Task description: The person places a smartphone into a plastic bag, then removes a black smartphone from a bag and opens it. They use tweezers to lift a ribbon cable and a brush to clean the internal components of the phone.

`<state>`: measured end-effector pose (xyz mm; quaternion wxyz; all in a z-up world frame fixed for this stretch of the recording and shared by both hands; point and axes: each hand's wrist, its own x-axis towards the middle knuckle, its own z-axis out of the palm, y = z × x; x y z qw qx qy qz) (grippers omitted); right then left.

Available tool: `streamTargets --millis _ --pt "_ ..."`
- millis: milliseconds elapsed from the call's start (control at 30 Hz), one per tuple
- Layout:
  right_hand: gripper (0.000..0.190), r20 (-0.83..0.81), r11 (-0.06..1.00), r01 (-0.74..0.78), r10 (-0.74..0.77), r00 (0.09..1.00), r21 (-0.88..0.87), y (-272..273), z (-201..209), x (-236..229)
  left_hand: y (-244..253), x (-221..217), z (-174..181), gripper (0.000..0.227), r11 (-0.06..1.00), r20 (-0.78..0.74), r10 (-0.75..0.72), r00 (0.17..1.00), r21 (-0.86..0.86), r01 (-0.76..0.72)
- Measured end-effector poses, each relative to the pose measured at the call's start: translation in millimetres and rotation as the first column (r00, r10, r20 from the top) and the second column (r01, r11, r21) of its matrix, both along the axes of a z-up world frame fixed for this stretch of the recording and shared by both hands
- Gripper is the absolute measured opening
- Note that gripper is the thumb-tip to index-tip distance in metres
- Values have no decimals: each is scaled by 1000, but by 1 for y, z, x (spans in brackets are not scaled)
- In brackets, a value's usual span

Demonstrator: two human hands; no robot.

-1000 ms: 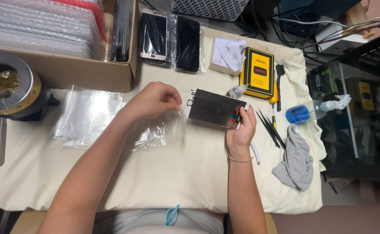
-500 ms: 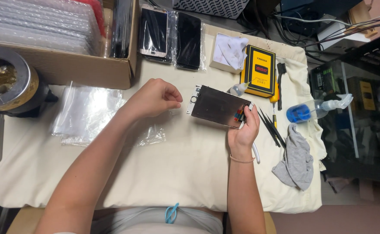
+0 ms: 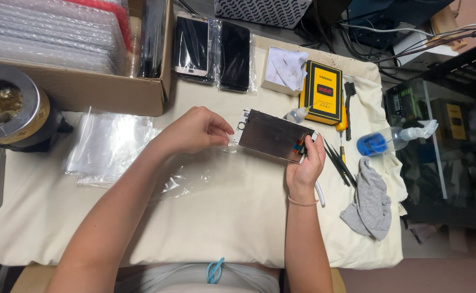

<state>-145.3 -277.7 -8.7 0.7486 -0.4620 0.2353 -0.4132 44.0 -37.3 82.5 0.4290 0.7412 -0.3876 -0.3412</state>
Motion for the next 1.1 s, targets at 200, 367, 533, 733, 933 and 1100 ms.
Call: streamTargets --millis 200,367,533,733,933,1100 --pt "28 -3 998 -66 66 998 15 10 5 2 -2 1 2 22 999 18 46 999 -10 -46" --pt "26 0 996 -90 90 996 5 11 7 -1 -1 1 5 19 995 -1 86 996 -46 -86" --pt "21 -26 989 -140 139 990 -41 -1 -4 3 1 1 6 16 984 -13 131 991 -117 -132" --pt "18 -62 980 -174 168 984 -100 1 8 4 3 -3 12 14 982 -20 128 992 -141 -129" --pt "18 -69 970 -209 202 977 -122 16 23 9 -3 -6 10 16 983 -21 109 994 -147 -111" --pt "17 -101 941 -309 297 950 -137 40 28 17 -11 -16 5 18 992 -21 73 997 -99 -75"
